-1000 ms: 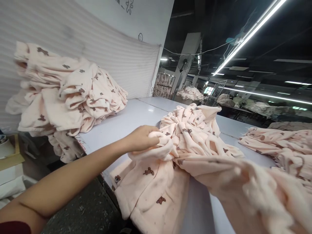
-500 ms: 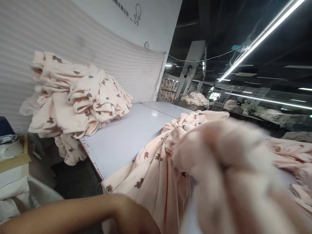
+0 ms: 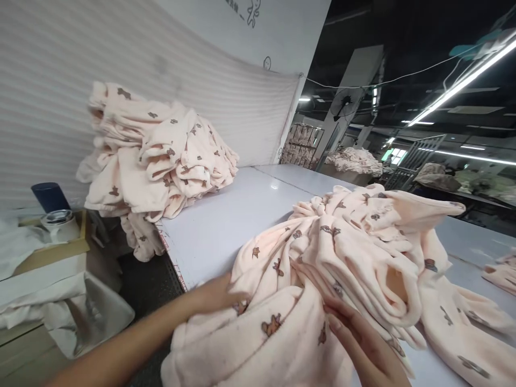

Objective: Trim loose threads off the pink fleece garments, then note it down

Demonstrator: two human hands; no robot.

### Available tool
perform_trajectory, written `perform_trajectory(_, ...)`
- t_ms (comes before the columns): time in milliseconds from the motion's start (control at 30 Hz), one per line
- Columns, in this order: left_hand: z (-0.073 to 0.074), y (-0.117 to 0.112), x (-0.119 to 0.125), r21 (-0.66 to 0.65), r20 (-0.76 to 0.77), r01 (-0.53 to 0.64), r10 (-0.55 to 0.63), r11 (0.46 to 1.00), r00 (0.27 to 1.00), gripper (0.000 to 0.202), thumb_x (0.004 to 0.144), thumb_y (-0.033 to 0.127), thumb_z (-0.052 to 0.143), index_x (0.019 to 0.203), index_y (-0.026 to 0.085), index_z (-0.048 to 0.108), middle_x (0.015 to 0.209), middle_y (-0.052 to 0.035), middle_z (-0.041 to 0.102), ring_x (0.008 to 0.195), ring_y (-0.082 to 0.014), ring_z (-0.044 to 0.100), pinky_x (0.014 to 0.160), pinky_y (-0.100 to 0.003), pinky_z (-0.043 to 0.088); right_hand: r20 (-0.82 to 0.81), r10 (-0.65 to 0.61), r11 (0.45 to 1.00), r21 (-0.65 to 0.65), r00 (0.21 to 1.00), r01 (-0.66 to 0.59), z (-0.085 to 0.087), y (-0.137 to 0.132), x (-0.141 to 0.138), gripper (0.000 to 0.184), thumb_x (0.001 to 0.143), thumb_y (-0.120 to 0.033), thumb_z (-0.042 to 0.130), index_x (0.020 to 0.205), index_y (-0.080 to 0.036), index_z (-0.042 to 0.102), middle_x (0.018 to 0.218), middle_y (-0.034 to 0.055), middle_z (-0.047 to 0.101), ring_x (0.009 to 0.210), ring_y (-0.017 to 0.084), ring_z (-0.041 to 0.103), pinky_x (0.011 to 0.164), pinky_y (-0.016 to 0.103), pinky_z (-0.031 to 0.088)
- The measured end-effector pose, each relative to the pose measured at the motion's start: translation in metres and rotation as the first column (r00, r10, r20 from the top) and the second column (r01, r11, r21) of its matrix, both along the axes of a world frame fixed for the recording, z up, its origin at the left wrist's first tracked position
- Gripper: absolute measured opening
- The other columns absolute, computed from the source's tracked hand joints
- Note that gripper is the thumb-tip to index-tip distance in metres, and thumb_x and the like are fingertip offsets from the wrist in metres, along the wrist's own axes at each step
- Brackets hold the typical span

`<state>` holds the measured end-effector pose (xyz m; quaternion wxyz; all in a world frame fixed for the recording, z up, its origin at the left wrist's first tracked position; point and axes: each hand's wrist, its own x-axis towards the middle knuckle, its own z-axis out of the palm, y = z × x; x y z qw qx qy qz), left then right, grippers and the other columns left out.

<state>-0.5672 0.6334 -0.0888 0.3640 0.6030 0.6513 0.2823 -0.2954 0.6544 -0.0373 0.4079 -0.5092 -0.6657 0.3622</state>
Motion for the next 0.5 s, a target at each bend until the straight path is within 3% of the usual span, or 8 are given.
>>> perform_trajectory(133,0.000,-0.036,0.033,0.098,-0.192,-0.059,0.077,0.993,0.978,0.063,0.081,0.048,0.042,0.132,0.011,0.039,0.139,-0.0185,0.035,0.128,-0.0371,0.028,0.107,-0.052,0.017,0.111,-0.059,0.998,-0.010,0.992,0.060,-0.011,0.027,-0.018,0.064,0.078,-0.060,0.047,0.125,-0.017,0.043,0.135,0.0123,0.043,0.128,0.028,0.034,0.108,0.045,0.023)
perform_trajectory(233,0.003,-0.050,0.044,-0.021,-0.240,0.123,-0.124,0.992,0.963,0.057,0.080,0.040,0.042,0.131,0.014,0.042,0.137,-0.0180,0.039,0.126,-0.0359,0.033,0.106,-0.048,0.025,0.184,-0.045,0.999,0.037,0.982,0.038,-0.027,0.045,-0.027,0.075,0.076,-0.063,0.048,0.134,-0.016,0.035,0.142,0.0129,0.032,0.133,0.029,0.022,0.109,0.048,0.012)
perform_trajectory(300,-0.002,-0.047,0.053,-0.110,-0.196,0.212,-0.231,0.971,0.953,0.060,0.078,0.035,0.043,0.134,0.012,0.039,0.136,-0.0204,0.040,0.124,-0.0371,0.036,0.104,-0.046,0.029,0.213,-0.015,0.996,0.087,0.977,-0.004,-0.035,0.058,-0.031,0.076,0.077,-0.060,0.049,0.138,-0.020,0.028,0.145,0.0093,0.027,0.135,0.027,0.015,0.110,0.047,0.010)
perform_trajectory(433,-0.031,-0.023,0.081,-0.074,-0.066,0.204,-0.209,0.976,0.976,0.053,0.083,0.029,0.032,0.133,0.012,0.038,0.132,-0.0221,0.042,0.123,-0.0381,0.036,0.100,-0.051,0.032,0.241,0.007,0.988,0.150,0.970,-0.045,-0.043,0.086,-0.027,0.074,0.081,-0.055,0.047,0.140,-0.017,0.025,0.147,0.0092,0.024,0.137,0.025,0.010,0.111,0.042,0.006)
perform_trajectory(500,-0.044,-0.016,0.093,-0.031,0.029,0.296,-0.295,0.955,0.955,0.054,0.085,0.033,0.030,0.135,0.016,0.032,0.129,-0.0223,0.045,0.117,-0.0384,0.044,0.090,-0.052,0.041,0.237,0.008,0.987,0.151,0.972,-0.045,-0.044,0.092,-0.016,0.071,0.081,-0.055,0.047,0.138,-0.016,0.029,0.147,0.0100,0.024,0.137,0.026,0.010,0.111,0.043,0.005)
